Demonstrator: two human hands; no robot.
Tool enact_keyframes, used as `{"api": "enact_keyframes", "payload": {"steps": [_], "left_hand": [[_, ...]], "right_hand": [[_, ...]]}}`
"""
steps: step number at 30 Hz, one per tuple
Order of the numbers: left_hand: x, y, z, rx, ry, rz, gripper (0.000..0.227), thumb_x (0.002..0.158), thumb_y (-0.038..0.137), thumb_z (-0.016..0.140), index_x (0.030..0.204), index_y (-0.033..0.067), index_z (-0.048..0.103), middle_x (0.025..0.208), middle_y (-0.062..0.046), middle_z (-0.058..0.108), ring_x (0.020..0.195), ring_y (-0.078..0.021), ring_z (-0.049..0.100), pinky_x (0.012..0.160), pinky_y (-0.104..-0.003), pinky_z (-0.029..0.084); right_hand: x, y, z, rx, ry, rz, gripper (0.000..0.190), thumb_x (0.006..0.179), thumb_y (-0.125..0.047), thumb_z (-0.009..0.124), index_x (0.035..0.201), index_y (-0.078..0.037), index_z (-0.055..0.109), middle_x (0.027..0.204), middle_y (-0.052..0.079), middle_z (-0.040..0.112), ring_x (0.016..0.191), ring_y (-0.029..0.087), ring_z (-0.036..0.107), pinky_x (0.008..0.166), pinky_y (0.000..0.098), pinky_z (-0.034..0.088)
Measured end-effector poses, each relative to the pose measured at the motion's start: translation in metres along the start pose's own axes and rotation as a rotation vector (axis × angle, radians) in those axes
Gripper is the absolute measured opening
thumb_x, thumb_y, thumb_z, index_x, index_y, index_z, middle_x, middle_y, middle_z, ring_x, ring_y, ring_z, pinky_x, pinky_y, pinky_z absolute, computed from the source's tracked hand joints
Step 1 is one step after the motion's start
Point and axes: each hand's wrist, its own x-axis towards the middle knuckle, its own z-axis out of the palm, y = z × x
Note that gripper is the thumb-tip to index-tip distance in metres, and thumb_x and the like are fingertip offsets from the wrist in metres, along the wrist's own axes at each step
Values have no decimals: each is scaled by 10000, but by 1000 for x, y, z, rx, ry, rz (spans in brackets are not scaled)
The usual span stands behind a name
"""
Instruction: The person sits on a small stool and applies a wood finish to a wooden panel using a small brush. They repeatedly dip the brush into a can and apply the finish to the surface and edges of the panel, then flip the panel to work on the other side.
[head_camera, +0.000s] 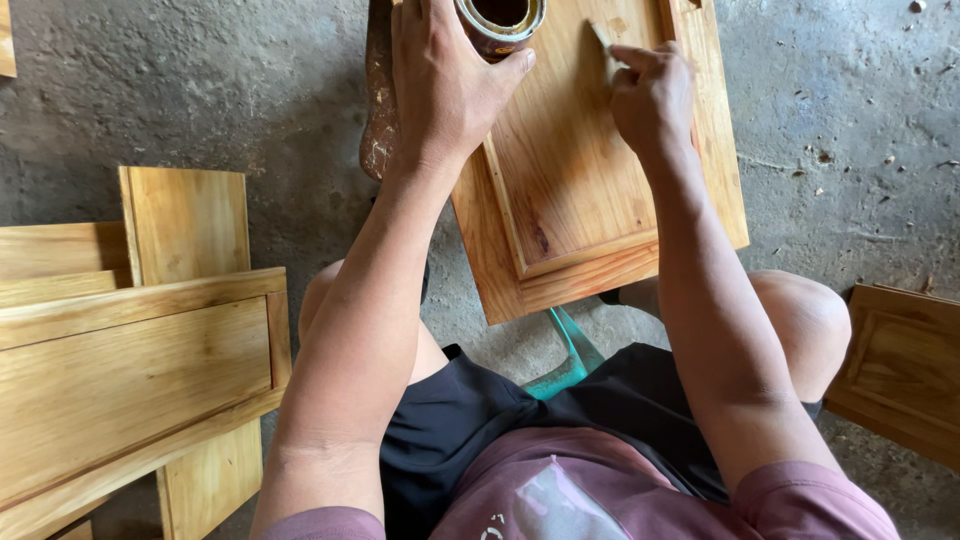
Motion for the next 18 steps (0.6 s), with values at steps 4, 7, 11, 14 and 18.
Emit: {"api": "enact_keyframes", "payload": {"steps": [4, 7, 11, 14, 18], "left_hand": [[1, -1, 5, 2, 8, 34, 727, 787, 278, 989, 1283, 47, 510, 1231, -171, 606, 1168, -365, 604, 1032, -465, 489], [4, -3, 4, 49, 39, 65, 707, 767, 289, 996, 1239, 35, 535, 1193, -174, 618, 1144, -375, 600, 1019, -470, 483], [4, -2, 0, 15, 41, 44, 645, 753, 280, 999, 1176, 28, 583, 1147, -176, 645, 1104, -368, 619, 992, -466, 494], [7, 1, -7, -1, 66, 31, 597, 736, 274, 991, 1119, 18, 611, 1087, -177, 674, 1042, -369, 649, 938, -468, 515], [8, 2, -20, 38, 55, -11, 483, 729, 302, 972, 981, 14, 676, 930, -163, 727, 878, -355, 714, 808, -459, 561]], "right_hand": [[-9, -2, -5, -182, 146, -29, 305, 966, -23, 655, 1220, -118, 794, 992, 116, 649, 891, 211, 615, 763, 365, 538], [-17, -3, -7, -120, -35, -61, 314, 958, -32, 643, 1192, -147, 818, 984, 157, 639, 912, 248, 615, 799, 395, 518], [-23, 2, -8, -55, 69, -14, 286, 970, -37, 622, 1178, -130, 796, 1058, 130, 666, 924, 227, 655, 793, 375, 551], [-1, 0, -5, -115, -21, -144, 270, 990, -39, 630, 1181, -127, 798, 1049, 130, 671, 905, 230, 660, 776, 374, 551], [34, -11, -1, -324, 37, -63, 247, 1016, -41, 641, 1186, -124, 802, 1037, 130, 678, 879, 234, 667, 753, 372, 552]]}}
